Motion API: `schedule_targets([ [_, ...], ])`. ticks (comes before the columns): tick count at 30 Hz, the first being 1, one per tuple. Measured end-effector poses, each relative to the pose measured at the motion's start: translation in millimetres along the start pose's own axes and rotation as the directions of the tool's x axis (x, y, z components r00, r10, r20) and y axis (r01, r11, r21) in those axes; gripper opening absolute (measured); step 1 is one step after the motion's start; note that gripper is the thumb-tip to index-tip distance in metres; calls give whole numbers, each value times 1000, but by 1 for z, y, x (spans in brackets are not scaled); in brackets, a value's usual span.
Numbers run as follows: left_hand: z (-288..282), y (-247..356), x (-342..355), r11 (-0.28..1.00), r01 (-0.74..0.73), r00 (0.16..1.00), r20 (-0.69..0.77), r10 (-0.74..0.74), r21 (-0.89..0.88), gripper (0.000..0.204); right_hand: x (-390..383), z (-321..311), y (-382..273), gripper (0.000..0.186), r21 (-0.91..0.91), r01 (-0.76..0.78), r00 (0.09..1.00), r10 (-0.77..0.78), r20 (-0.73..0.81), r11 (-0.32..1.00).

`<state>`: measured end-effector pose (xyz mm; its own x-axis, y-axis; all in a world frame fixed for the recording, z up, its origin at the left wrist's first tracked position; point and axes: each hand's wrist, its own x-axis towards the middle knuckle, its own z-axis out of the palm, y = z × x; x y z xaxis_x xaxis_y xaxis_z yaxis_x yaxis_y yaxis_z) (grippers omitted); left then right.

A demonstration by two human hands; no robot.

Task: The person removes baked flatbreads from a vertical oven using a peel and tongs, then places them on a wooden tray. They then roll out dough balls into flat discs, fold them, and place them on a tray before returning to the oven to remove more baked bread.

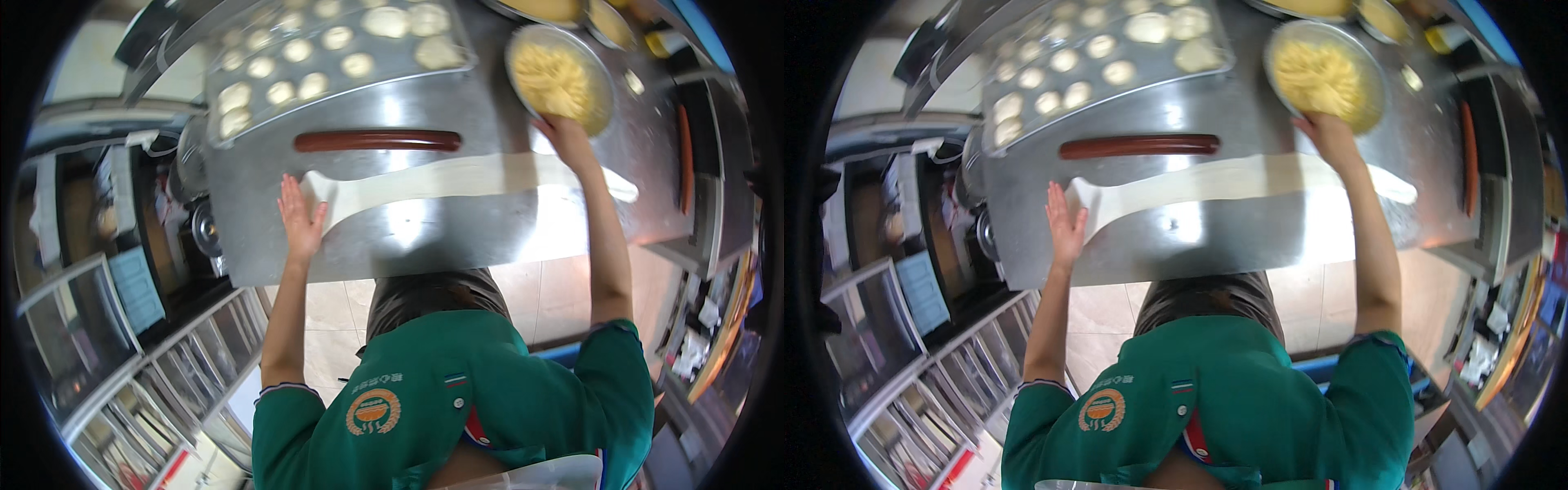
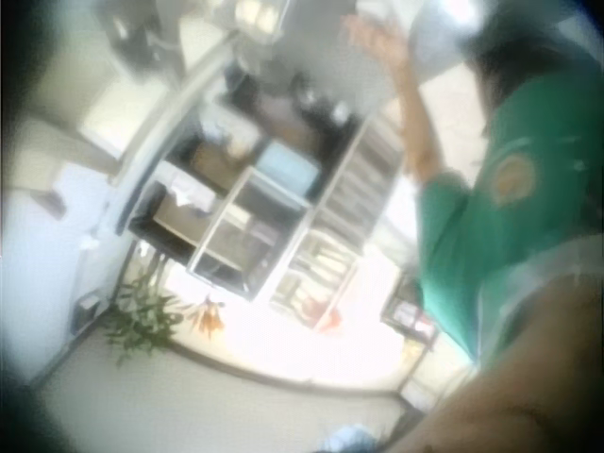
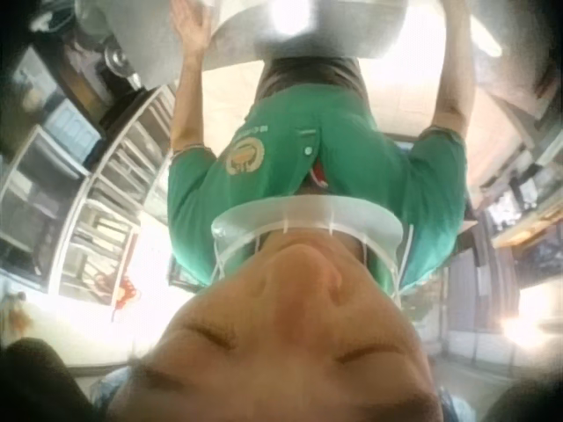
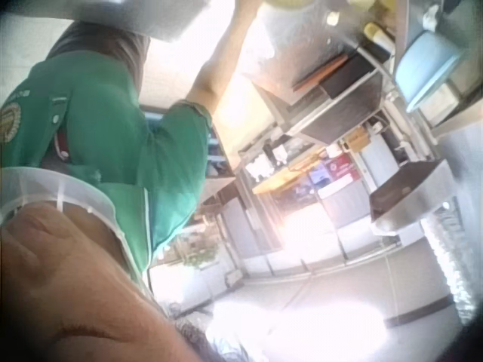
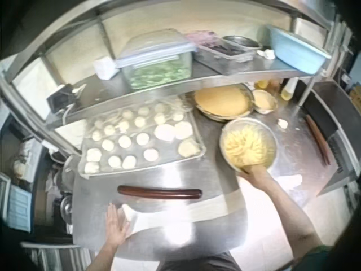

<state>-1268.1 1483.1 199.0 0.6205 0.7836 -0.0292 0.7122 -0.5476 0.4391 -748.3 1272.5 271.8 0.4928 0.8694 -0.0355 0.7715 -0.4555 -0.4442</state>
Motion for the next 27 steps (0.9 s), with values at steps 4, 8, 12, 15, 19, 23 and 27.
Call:
schedule_targets([
  [4, -19, -17, -24, 975, -4, 1000, 26, -2, 221, 94, 2, 15, 18, 31, -17, -17, 999, 16, -49, 1000],
  [8, -20, -34, -39, 1000, 16, 994, -106, -18, -14, 93, 5, 42, -38, 25, 556, -99, 869, 344, -356, 825],
  [12, -29, -47, -67, 994, -2, 1000, -30, 5, 105, 89, -39, 123, -219, 46, 699, 116, 987, -7, -158, 705],
  [15, -29, -53, -78, 990, -18, 1000, -7, 19, 137, 88, -57, 202, -325, 80, 143, 746, 657, -754, 3, 650],
  [19, -24, -59, -78, 994, -16, 1000, -14, 18, 106, 90, -81, 240, -342, 90, 280, 701, 625, -754, 201, 656],
  [23, -23, -65, -79, 999, -45, 998, -39, 46, 26, 86, -74, 236, -345, 94, 136, 530, 825, -546, 146, 837],
  [27, -28, -68, -80, 967, 26, 995, -84, -49, -254, 84, -66, 262, -400, 85, 518, 561, 679, -717, 158, 646],
])
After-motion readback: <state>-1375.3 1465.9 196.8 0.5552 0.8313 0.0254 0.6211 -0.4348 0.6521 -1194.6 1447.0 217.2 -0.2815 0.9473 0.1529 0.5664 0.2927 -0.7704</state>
